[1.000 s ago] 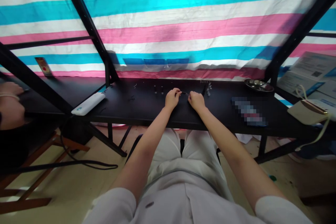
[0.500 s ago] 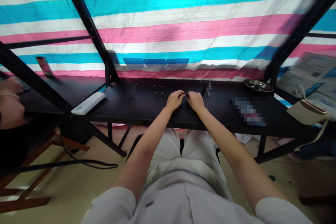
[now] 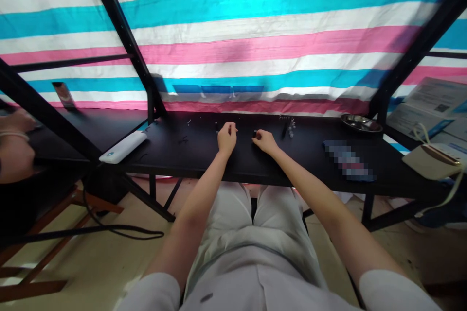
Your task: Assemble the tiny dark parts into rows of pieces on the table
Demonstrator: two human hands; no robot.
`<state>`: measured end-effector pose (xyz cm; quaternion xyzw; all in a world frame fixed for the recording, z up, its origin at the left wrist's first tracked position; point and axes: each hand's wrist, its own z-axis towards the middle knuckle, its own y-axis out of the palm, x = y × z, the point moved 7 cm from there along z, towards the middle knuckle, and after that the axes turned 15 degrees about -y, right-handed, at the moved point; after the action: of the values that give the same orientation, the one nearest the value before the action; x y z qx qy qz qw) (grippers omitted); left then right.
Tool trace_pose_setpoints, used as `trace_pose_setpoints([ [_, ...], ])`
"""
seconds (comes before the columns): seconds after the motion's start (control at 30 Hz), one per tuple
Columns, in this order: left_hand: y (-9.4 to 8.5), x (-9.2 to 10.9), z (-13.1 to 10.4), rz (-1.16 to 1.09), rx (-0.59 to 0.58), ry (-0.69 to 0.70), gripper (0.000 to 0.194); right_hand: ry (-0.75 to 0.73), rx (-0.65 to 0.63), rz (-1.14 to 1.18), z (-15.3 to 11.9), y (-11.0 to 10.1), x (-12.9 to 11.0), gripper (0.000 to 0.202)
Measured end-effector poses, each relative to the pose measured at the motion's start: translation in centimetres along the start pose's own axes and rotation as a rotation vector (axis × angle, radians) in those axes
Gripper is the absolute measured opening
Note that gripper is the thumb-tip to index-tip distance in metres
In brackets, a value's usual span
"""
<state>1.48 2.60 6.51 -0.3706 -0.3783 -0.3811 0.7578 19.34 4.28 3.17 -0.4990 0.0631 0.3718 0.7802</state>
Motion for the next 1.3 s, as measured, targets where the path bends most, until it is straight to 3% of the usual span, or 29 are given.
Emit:
trace_pose_setpoints([
  [0.17,-2.8,-2.8,0.9,-0.056,0.110,-0.145,0.020,0.059,-0.119,0.003,3.3,3.2,-1.4,0.008],
  [0.3,-2.9,-3.6,0.6,-0.095,0.114,-0.233,0.019,0.050,-0.154,-0.045,5.5,5.8,-2.7,0.011],
  [0.43,-2.3,-3.4,0.2,-0.079,0.078,-0.212,0.018,0.043,-0.180,-0.097,6.4,7.7,-3.2,0.016],
  [0.57,-2.2,-3.5,0.1,-0.060,0.074,-0.192,0.018,0.078,-0.202,-0.117,6.6,8.2,-3.1,0.019],
  [0.8,-2.4,-3.3,0.0,-0.079,0.080,-0.208,0.017,0.112,-0.242,-0.179,6.2,7.5,-3.9,0.028],
  [0.97,-2.6,-3.0,0.0,-0.062,0.096,-0.192,0.013,-0.045,-0.129,-0.275,4.2,4.9,-5.2,0.035],
  [1.1,-2.5,-2.6,-0.2,-0.050,0.082,-0.150,0.014,-0.209,0.154,-0.282,2.0,-0.3,-5.0,0.030],
  [1.2,-2.2,-2.4,-0.3,-0.045,0.056,-0.120,0.014,-0.184,0.394,-0.317,0.3,-4.9,-3.0,0.031],
  [1.3,-1.7,-2.3,-0.3,-0.025,0.015,-0.110,0.013,-0.049,0.573,-0.360,-1.6,-8.4,-0.1,0.030],
])
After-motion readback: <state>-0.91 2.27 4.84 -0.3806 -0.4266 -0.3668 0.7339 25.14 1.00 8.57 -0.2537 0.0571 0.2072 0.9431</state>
